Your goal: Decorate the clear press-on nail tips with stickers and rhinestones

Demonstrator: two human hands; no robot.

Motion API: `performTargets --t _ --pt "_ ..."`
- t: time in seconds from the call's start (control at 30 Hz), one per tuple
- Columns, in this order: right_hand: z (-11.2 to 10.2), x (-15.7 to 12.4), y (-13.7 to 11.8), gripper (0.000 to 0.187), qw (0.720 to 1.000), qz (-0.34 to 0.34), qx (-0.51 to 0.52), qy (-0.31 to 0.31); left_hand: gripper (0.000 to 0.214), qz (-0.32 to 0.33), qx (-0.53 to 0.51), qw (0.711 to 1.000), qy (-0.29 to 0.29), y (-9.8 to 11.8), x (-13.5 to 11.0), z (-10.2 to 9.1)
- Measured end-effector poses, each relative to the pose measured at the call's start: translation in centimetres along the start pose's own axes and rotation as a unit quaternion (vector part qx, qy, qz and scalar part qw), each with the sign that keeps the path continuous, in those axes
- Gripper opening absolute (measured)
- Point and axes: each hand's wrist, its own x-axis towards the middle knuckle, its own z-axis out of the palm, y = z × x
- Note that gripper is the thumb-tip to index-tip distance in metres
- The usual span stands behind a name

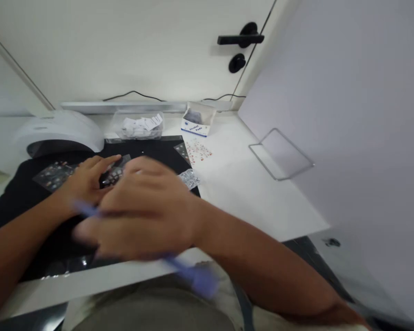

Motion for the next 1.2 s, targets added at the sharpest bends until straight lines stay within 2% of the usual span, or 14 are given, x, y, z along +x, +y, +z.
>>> performTargets --t 0.03,0.07,0.1,0.13,0.17,0.2,0.27,0.37,0.43,0.6,0.87,1.2 --pt "0.0 0.0 1.6 0.032 0.997 -0.039 0.024 0.057 0.065 -0.007 -0.022 1.000 0.002 -0.1 0.1 0.0" --pt "0.0 0.0 3.2 0.025 0.981 -0.076 0.057 0.167 0.065 -0.015 -0.046 0.999 0.005 -0.2 0.1 -0.1" --pt "0.0 -0.1 4.7 0.020 0.964 -0.061 0.078 0.246 0.065 -0.025 -0.073 0.997 0.007 -0.3 0.2 -0.1" --pt "0.0 -0.4 6.0 0.020 0.956 -0.021 0.095 0.276 0.066 -0.036 -0.101 0.994 0.008 -0.5 0.2 -0.3" --pt "0.0 -0.7 7.1 0.020 0.954 0.023 0.111 0.276 0.065 -0.047 -0.131 0.990 0.010 -0.6 0.2 -0.4" --pt "0.0 -1.1 7.9 0.021 0.958 0.045 0.117 0.258 0.065 -0.057 -0.163 0.985 0.012 -0.7 0.2 -0.7" --pt "-0.2 -1.9 9.0 0.021 0.972 0.080 0.124 0.182 0.063 -0.074 -0.226 0.971 0.021 -0.8 0.2 -1.2" --pt "-0.5 -2.6 9.5 0.018 0.988 0.093 0.120 0.037 0.063 -0.096 -0.305 0.946 0.045 -0.7 0.3 -1.9" --pt "-0.7 -2.7 9.5 0.018 0.990 0.086 0.107 -0.036 0.062 -0.108 -0.341 0.931 0.065 -0.7 0.4 -2.1" --pt "-0.5 -2.5 9.1 0.017 0.986 0.056 0.070 -0.143 0.060 -0.126 -0.397 0.903 0.102 -0.7 0.8 -2.1" --pt "0.6 -2.4 8.8 0.019 0.974 0.005 0.012 -0.225 0.064 -0.138 -0.428 0.886 0.114 -0.7 0.8 -2.2" --pt "1.2 -2.5 9.0 0.016 0.973 -0.029 -0.030 -0.226 0.065 -0.132 -0.434 0.884 0.110 -0.7 0.6 -2.5"
